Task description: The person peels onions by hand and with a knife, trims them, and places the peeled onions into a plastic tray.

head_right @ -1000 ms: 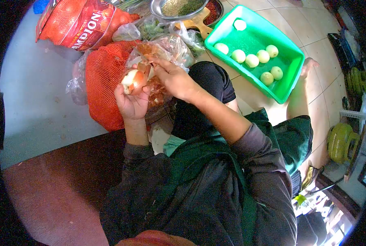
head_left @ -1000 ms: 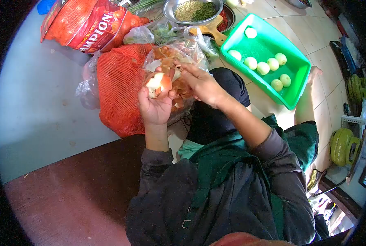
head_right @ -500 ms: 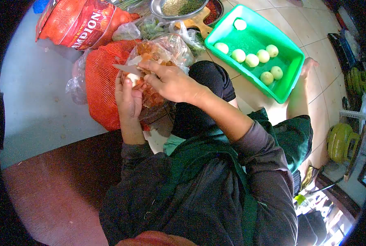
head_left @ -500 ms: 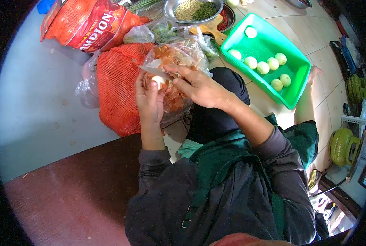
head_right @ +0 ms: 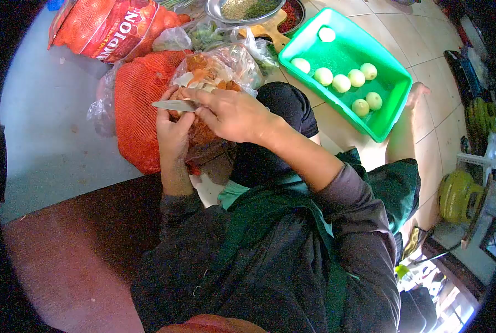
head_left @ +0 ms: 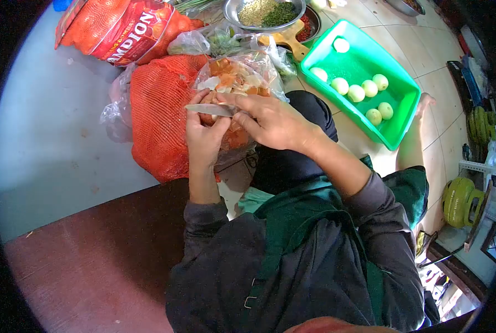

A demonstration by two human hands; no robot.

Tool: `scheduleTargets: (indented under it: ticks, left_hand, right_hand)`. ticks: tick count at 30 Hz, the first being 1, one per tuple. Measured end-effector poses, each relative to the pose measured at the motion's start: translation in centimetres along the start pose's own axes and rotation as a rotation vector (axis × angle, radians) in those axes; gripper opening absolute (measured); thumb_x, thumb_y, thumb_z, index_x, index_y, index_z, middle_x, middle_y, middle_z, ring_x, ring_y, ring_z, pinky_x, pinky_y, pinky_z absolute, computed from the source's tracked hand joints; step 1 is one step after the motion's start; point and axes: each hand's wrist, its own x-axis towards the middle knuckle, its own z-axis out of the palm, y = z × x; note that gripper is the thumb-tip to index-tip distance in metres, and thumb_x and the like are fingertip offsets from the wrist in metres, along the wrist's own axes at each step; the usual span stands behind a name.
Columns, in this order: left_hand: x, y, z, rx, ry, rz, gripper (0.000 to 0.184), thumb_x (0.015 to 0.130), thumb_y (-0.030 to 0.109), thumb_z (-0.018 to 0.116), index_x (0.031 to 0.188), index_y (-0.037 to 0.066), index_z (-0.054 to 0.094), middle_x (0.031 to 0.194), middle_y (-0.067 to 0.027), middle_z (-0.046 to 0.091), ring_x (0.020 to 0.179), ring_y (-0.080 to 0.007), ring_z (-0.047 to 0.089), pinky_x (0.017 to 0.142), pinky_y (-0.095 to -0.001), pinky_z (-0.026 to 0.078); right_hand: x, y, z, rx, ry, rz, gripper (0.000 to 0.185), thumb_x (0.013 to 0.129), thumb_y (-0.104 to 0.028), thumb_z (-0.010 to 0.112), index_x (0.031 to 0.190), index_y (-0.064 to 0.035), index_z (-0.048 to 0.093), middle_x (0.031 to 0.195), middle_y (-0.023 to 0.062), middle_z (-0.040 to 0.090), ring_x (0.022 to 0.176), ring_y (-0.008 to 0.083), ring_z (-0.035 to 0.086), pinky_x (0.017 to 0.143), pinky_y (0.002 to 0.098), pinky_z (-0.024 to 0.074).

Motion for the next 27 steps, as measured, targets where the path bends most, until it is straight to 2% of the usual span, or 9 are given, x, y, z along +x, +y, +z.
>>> scheduleTargets:
  ticks: [3,6,12,15,18,21,24,27]
  left_hand:
    - [-0.2,0.5,0.3,0.099,0.005,0.024,0.059,0.075,0.000,0.067,0.127,-0.002,0.040,0.116,-0.0102,0.054,0.105,-0.0160,0.053,0.093,-0.0299,0.043]
    - [-0.3,0.4,0.6,0.127,-0.013,0.069,0.057,0.077,-0.002,0.064,0.128,-0.002,0.039,0.117,-0.0095,0.054,0.107,-0.0162,0.053,0.094,-0.0299,0.043]
    - [-0.3,0.3,0.6,0.121,-0.039,0.052,0.062,0.075,0.000,0.068,0.129,-0.002,0.038,0.115,-0.0100,0.054,0.103,-0.0153,0.055,0.090,-0.0293,0.046]
    - [-0.6,1.0,0.8,0.094,-0.050,0.022,0.064,0.075,0.000,0.069,0.130,-0.002,0.036,0.115,-0.0101,0.053,0.102,-0.0157,0.055,0.090,-0.0297,0.046]
    - [-0.6,1.6,0.7,0.057,-0.033,-0.019,0.064,0.075,0.000,0.069,0.130,-0.002,0.037,0.117,-0.0106,0.052,0.104,-0.0164,0.054,0.090,-0.0295,0.046]
    - [-0.4,0.6,0.3,-0.010,-0.037,-0.006,0.062,0.076,-0.003,0.066,0.131,-0.002,0.037,0.119,-0.0123,0.052,0.104,-0.0180,0.055,0.089,-0.0296,0.047]
    - [0.0,-0.3,-0.1,-0.023,-0.052,0.016,0.060,0.077,-0.004,0.063,0.132,-0.003,0.037,0.120,-0.0127,0.052,0.106,-0.0187,0.055,0.089,-0.0293,0.048]
    - [-0.1,-0.1,-0.2,-0.007,-0.056,0.019,0.059,0.077,-0.005,0.063,0.131,-0.003,0.038,0.121,-0.0122,0.052,0.107,-0.0186,0.054,0.090,-0.0289,0.047]
  right_hand:
    - [-0.3,-1.3,-0.4,-0.165,-0.034,0.105,0.039,0.091,-0.026,0.051,0.129,-0.0160,0.049,0.086,0.0188,0.062,0.083,0.0366,0.062,0.071,0.0458,0.0516]
    - [-0.2,-2.0,-0.7,-0.179,-0.094,0.178,0.040,0.091,-0.016,0.050,0.131,-0.0125,0.046,0.093,0.0184,0.059,0.088,0.0372,0.060,0.078,0.0451,0.0491]
    - [-0.2,0.6,-0.1,0.166,0.024,0.045,0.035,0.094,-0.018,0.048,0.127,-0.0074,0.050,0.107,0.0190,0.061,0.098,0.0341,0.061,0.084,0.0386,0.0480]
    - [-0.2,0.9,-0.6,0.281,0.026,0.190,0.034,0.095,-0.019,0.048,0.126,-0.0052,0.051,0.115,0.0188,0.060,0.105,0.0303,0.060,0.089,0.0351,0.0454]
    - [-0.2,1.4,-0.8,0.339,0.036,0.312,0.035,0.095,-0.020,0.048,0.128,-0.0053,0.050,0.115,0.0193,0.059,0.108,0.0279,0.059,0.091,0.0351,0.0438]
    - [-0.6,0.7,-0.8,0.308,-0.003,0.173,0.037,0.095,-0.019,0.049,0.130,-0.0060,0.048,0.115,0.0206,0.059,0.108,0.0303,0.058,0.092,0.0368,0.0434]
    - [-0.7,-0.9,-1.4,0.202,-0.118,0.214,0.039,0.094,-0.018,0.048,0.132,-0.0065,0.045,0.112,0.0219,0.059,0.105,0.0347,0.059,0.090,0.0385,0.0448]
    - [-0.6,-1.2,-1.6,0.196,-0.126,0.178,0.039,0.092,-0.020,0.049,0.129,-0.0065,0.045,0.107,0.0240,0.061,0.100,0.0413,0.058,0.086,0.0460,0.0469]
